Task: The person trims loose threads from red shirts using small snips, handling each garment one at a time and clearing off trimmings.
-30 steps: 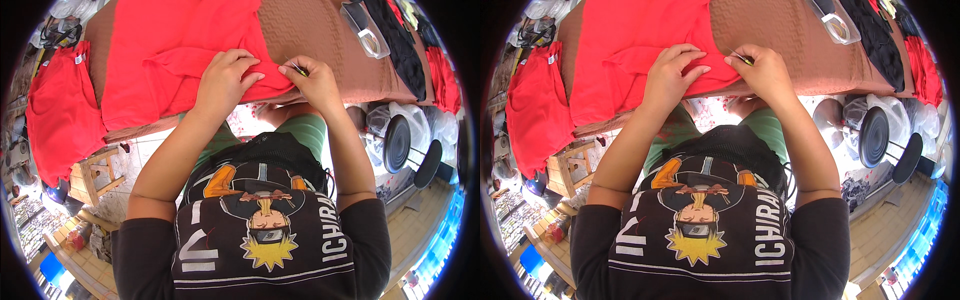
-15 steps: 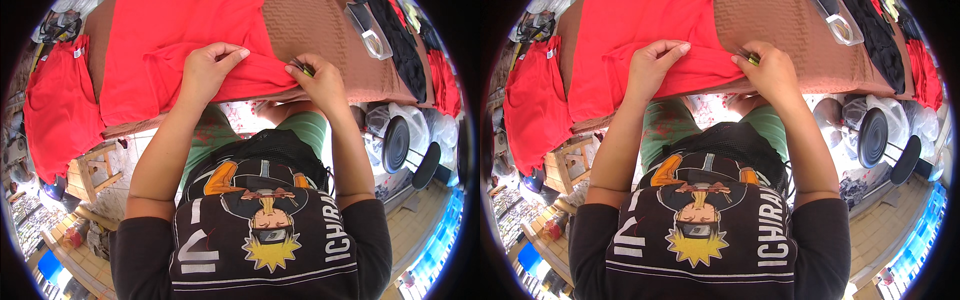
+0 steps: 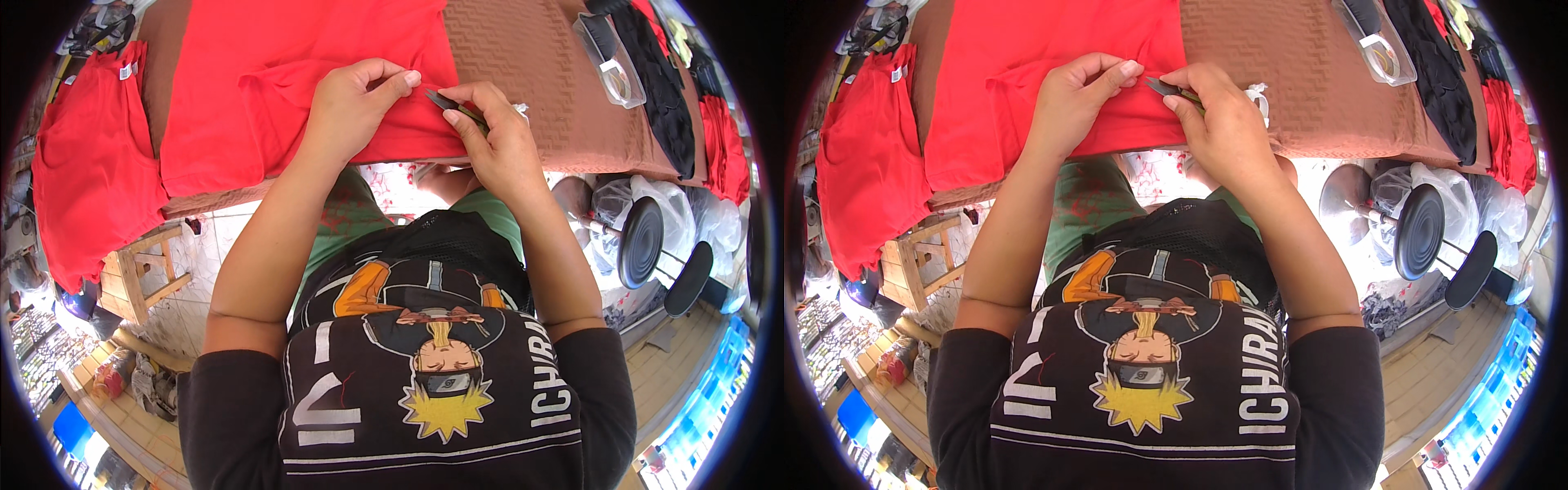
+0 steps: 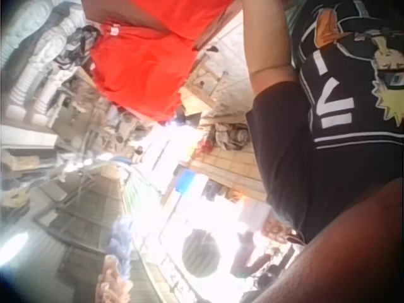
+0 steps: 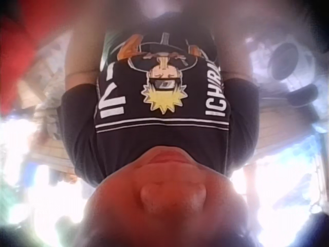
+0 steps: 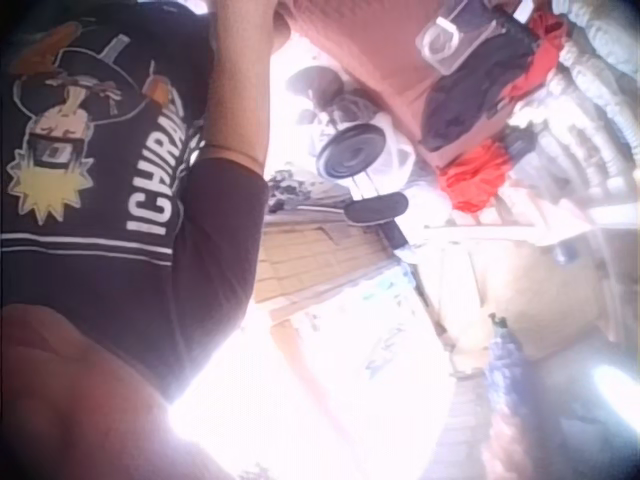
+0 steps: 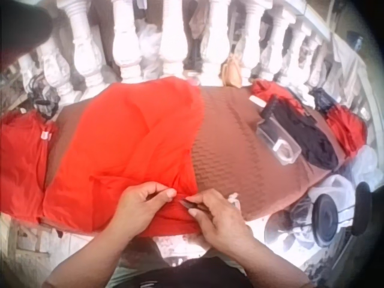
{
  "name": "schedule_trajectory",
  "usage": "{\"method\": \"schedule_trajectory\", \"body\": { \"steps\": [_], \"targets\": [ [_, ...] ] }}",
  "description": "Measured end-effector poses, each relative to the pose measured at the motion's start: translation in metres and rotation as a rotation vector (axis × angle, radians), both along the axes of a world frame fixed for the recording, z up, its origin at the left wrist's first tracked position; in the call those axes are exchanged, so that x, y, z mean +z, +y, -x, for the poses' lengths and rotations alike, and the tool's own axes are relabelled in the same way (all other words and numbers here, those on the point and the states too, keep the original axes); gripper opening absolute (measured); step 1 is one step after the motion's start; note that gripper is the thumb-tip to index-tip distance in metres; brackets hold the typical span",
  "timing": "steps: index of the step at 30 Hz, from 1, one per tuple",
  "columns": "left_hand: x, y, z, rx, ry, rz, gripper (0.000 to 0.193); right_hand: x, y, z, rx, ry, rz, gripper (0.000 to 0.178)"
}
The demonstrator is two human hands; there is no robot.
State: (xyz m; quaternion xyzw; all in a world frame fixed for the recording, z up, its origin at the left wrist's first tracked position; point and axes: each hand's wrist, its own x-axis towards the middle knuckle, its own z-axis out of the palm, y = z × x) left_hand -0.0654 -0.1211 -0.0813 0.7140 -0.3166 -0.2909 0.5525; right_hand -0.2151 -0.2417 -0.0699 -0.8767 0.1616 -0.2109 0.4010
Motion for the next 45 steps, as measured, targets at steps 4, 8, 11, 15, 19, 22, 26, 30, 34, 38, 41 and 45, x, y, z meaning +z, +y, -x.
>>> {"method": "schedule_trajectory", "body": {
  "steps": [4, 8, 11, 15, 19, 22, 26, 30, 34, 38, 41, 45],
  "targets": [
    [-0.003, 0.0, -0.002, -0.006, 0.016, 0.024, 0.023, 0.0, 0.003, -0.001, 0.001, 0.005, -0.017, 0.018],
    [0.0, -0.001, 0.0, -0.004, 0.03, 0.015, 0.023, 0.0, 0.003, 0.001, 0.024, 0.003, 0.06, 0.016],
    [-0.003, 0.0, -0.001, -0.006, 0.025, 0.03, 0.023, 0.001, 0.003, 0.003, 0.034, 0.02, 0.103, 0.015],
    [-0.003, 0.0, -0.001, -0.011, 0.002, 0.029, 0.023, 0.003, 0.006, 0.003, 0.022, 0.056, 0.137, 0.013],
    [-0.001, 0.001, 0.0, -0.015, -0.008, 0.017, 0.024, 0.004, 0.007, 0.004, 0.011, 0.067, 0.178, 0.012],
    [-0.001, 0.001, 0.001, -0.013, -0.01, 0.007, 0.024, 0.005, 0.008, 0.004, 0.003, 0.074, 0.21, 0.012],
    [-0.001, 0.001, 0.001, -0.01, -0.016, 0.001, 0.025, 0.003, 0.009, 0.003, -0.013, 0.083, 0.233, 0.013],
    [0.0, 0.001, 0.001, -0.011, -0.031, -0.011, 0.025, 0.002, 0.011, 0.0, -0.024, 0.065, 0.233, 0.013],
    [-0.001, 0.001, 0.001, -0.004, -0.031, -0.012, 0.024, 0.003, 0.014, -0.002, -0.032, 0.071, 0.241, 0.012],
    [-0.003, 0.0, 0.0, -0.011, -0.037, 0.012, 0.024, 0.001, 0.016, -0.005, -0.021, 0.056, 0.244, 0.013],
    [-0.004, -0.001, -0.002, -0.002, 0.051, 0.065, 0.025, 0.001, 0.013, -0.002, 0.001, 0.054, 0.228, 0.013],
    [0.004, -0.001, -0.002, 0.038, 0.185, 0.082, 0.026, 0.001, 0.006, 0.007, -0.024, 0.025, 0.142, 0.014]
  ]
}}
